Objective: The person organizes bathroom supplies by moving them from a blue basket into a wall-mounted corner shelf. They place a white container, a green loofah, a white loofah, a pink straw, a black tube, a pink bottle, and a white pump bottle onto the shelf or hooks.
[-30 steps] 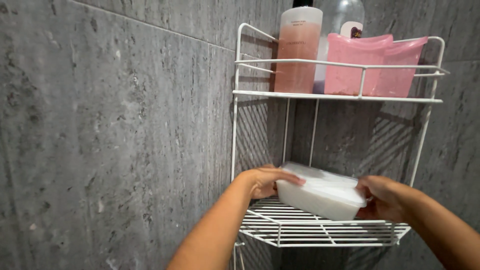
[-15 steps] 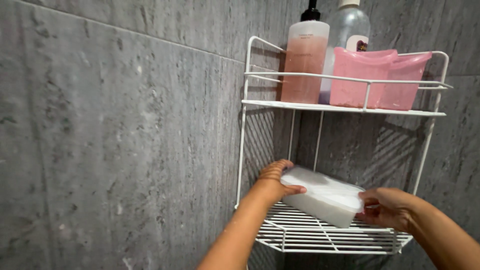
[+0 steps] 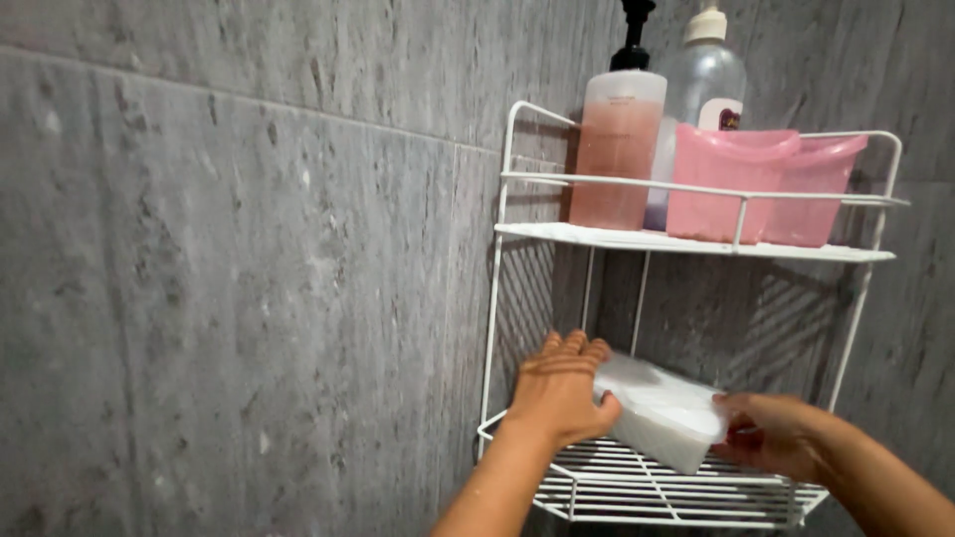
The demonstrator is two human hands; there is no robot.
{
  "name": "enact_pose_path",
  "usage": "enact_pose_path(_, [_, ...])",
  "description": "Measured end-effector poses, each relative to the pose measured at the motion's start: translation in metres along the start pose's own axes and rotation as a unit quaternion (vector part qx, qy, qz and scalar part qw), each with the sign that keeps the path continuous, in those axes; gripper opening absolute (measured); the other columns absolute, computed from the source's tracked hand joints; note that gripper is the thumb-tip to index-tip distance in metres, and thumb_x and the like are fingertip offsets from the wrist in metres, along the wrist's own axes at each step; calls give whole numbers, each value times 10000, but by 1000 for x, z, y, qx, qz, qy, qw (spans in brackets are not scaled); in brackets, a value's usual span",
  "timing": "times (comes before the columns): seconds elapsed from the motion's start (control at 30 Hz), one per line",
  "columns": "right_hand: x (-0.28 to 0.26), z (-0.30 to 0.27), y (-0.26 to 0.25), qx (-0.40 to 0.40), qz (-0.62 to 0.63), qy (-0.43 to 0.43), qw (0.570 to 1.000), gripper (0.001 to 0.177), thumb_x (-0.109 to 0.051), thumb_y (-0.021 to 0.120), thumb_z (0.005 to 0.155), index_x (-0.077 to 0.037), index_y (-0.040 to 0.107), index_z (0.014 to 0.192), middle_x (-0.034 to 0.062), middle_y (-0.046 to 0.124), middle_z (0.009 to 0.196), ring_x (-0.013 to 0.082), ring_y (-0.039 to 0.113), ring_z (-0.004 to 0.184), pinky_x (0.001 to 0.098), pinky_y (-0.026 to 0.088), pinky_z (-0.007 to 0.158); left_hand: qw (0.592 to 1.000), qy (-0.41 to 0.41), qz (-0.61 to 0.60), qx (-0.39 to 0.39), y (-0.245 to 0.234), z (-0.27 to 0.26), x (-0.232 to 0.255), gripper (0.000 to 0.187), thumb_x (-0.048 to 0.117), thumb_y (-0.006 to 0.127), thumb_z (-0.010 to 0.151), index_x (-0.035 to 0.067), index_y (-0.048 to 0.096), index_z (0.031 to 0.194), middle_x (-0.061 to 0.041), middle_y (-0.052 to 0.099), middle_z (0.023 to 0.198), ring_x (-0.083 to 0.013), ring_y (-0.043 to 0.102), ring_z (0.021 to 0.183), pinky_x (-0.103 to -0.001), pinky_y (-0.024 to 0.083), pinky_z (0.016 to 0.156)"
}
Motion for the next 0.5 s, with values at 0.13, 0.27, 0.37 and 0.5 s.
enact_pose_path(0.13, [-5, 28, -25, -9, -116, -26, 993, 610, -433, 594, 988, 160, 677, 1103, 250, 691, 951, 326, 679, 862, 429, 611, 784, 992, -52, -75, -85, -4, 8, -3, 566, 404, 668, 836, 74, 625, 1293, -217, 619, 1316, -392, 562, 1275, -496, 393, 1133])
enact_pose_path(0.27, [-38, 18, -54, 121, -534, -195, 813, 650, -617, 662, 924, 1, 849, 997, 128, 743, 782, 283, 746, 817, 412, 582, 804, 957, -36, -92, -271, -13, 20, -12, 594, 369, 664, 818, 102, 597, 1345, -169, 604, 1359, -373, 553, 1247, -452, 447, 1076])
enact_pose_path(0.37, [-54, -61, -49, 84, -535, -280, 793, 461, -476, 675, 918, -63, 783, 1091, 179, 768, 918, 320, 772, 857, 446, 613, 809, 953, 186, -117, -208, -30, 38, -17, 538, 300, 721, 852, 54, 606, 1316, -173, 625, 1372, -366, 533, 1348, -476, 410, 1144])
enact_pose_path(0.5, [-79, -208, -38, 92, -593, -446, 664, 446, -349, 663, 868, -160, 669, 1273, 87, 649, 1246, 295, 688, 1034, 436, 596, 817, 926, 125, -78, -348, -99, 58, 13, 518, 297, 748, 810, 155, 596, 1285, -166, 595, 1346, -368, 558, 1238, -498, 480, 958])
Point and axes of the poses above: each hand's wrist, its own z-axis towards the middle knuckle, its own y-axis out of the palm, x = y × z, the point moved 1 cm from there along z, towards the middle knuckle
